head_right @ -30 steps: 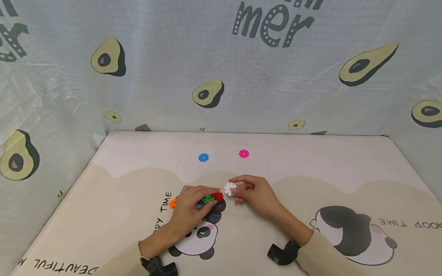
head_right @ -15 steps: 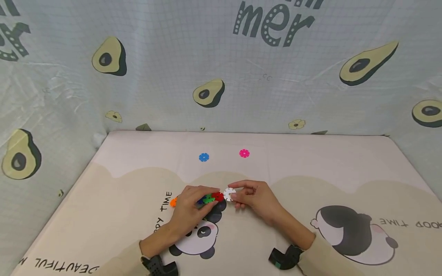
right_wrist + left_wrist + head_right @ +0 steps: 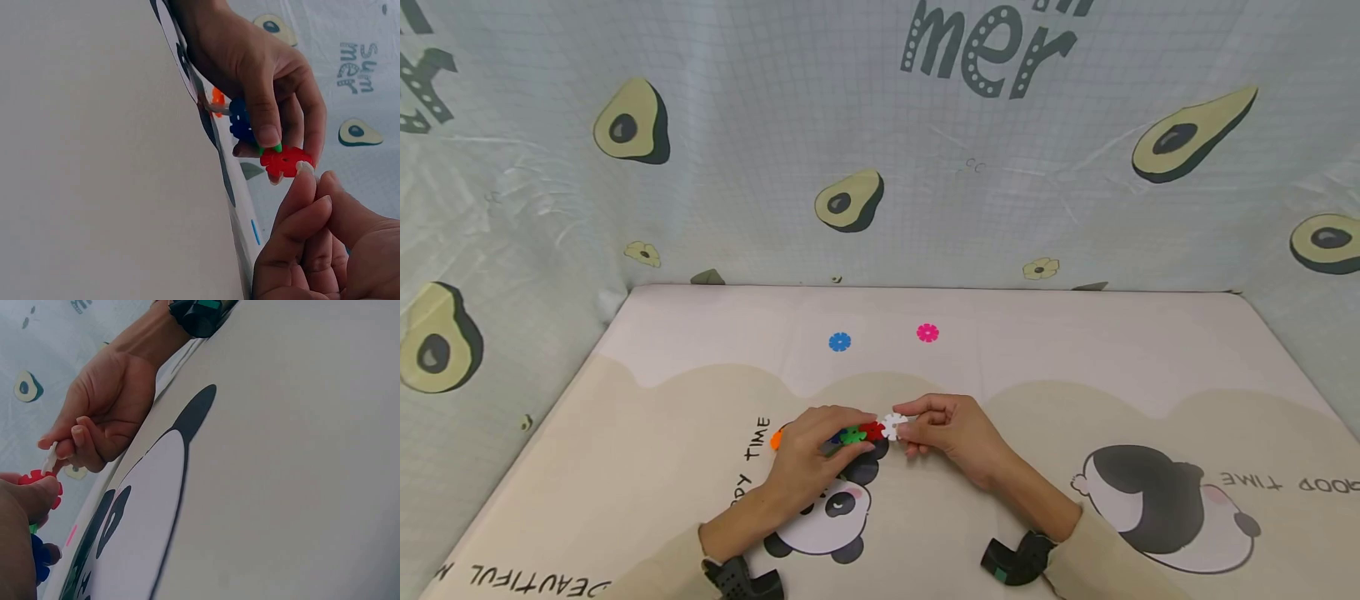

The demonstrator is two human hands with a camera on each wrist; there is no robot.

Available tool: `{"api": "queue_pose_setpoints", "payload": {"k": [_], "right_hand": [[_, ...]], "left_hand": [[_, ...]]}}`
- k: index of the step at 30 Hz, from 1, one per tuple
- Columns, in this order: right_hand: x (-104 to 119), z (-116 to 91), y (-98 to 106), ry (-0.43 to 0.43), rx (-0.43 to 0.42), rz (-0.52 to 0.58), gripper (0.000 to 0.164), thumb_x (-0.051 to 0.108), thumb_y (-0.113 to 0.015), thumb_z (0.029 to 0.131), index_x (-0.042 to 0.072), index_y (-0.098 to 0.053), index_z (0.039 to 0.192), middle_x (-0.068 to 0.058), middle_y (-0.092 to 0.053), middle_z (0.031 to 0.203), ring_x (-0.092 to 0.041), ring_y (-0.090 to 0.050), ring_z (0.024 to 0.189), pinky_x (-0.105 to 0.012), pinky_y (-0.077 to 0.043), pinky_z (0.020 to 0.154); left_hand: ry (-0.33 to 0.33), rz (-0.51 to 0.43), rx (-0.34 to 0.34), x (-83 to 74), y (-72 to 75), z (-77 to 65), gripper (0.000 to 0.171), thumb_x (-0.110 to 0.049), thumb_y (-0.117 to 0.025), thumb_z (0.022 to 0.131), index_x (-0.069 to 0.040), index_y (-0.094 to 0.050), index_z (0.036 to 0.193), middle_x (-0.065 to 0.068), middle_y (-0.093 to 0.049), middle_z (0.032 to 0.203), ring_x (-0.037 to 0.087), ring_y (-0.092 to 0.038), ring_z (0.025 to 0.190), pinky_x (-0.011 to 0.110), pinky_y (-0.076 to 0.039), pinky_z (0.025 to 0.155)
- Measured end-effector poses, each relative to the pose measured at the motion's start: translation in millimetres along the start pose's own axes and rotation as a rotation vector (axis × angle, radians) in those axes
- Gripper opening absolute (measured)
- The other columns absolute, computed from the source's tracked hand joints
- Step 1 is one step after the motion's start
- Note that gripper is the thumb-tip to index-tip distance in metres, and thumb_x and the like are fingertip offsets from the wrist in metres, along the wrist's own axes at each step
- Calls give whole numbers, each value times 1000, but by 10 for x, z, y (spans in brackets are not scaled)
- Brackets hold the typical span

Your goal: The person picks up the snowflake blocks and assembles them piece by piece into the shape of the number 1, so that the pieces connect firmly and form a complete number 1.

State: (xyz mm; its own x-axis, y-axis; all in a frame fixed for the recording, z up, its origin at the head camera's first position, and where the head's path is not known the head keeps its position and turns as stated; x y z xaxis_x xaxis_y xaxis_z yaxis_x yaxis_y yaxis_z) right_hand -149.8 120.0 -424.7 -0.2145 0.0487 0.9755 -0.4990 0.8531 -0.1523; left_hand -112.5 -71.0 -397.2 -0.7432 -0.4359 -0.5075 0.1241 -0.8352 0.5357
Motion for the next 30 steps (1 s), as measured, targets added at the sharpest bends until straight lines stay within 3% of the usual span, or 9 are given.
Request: {"api": "queue_pose_setpoints", "payload": {"k": [6, 17, 30], "right_hand": [[-4, 3, -8, 4, 15, 36, 42, 6, -71, 86, -16, -56, 119, -10, -71, 84, -15, -63, 66, -26, -54, 68], [-24, 0, -30, 21, 22, 54, 43, 5, -70, 86, -18, -54, 118, -9, -71, 85, -15, -65, 67, -26, -54, 67], [-38, -20, -58, 33, -35, 31, 39, 6, -72, 85, -14, -58, 115, -11, -71, 88, -19, -67, 67, -26, -54, 66]], "left_hand": [[-8, -28, 11, -13, 0, 5, 39, -10, -84, 71, -12, -70, 108, -3, -70, 100, 11, -65, 91, 20, -47, 79], [-34, -46, 21, -25, -6, -7, 39, -9, -83, 71, -10, -70, 107, -2, -70, 100, 11, -64, 89, 18, -49, 77], [-40, -82, 29, -46, 13, 9, 41, -6, -83, 70, -8, -70, 109, 1, -70, 100, 12, -63, 88, 17, -49, 77]]}}
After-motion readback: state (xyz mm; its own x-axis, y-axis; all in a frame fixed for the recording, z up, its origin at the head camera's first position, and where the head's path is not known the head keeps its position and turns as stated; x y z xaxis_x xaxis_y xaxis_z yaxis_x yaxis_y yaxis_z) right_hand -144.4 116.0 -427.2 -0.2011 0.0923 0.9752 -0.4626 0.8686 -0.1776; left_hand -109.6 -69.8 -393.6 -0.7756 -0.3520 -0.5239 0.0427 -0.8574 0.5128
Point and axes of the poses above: each hand's wrist, its own z-axis towards the middle knuckle, its own y-axis out of the back of the hand, x = y × z, the point moved 5 cm from there along z, towards the middle knuckle
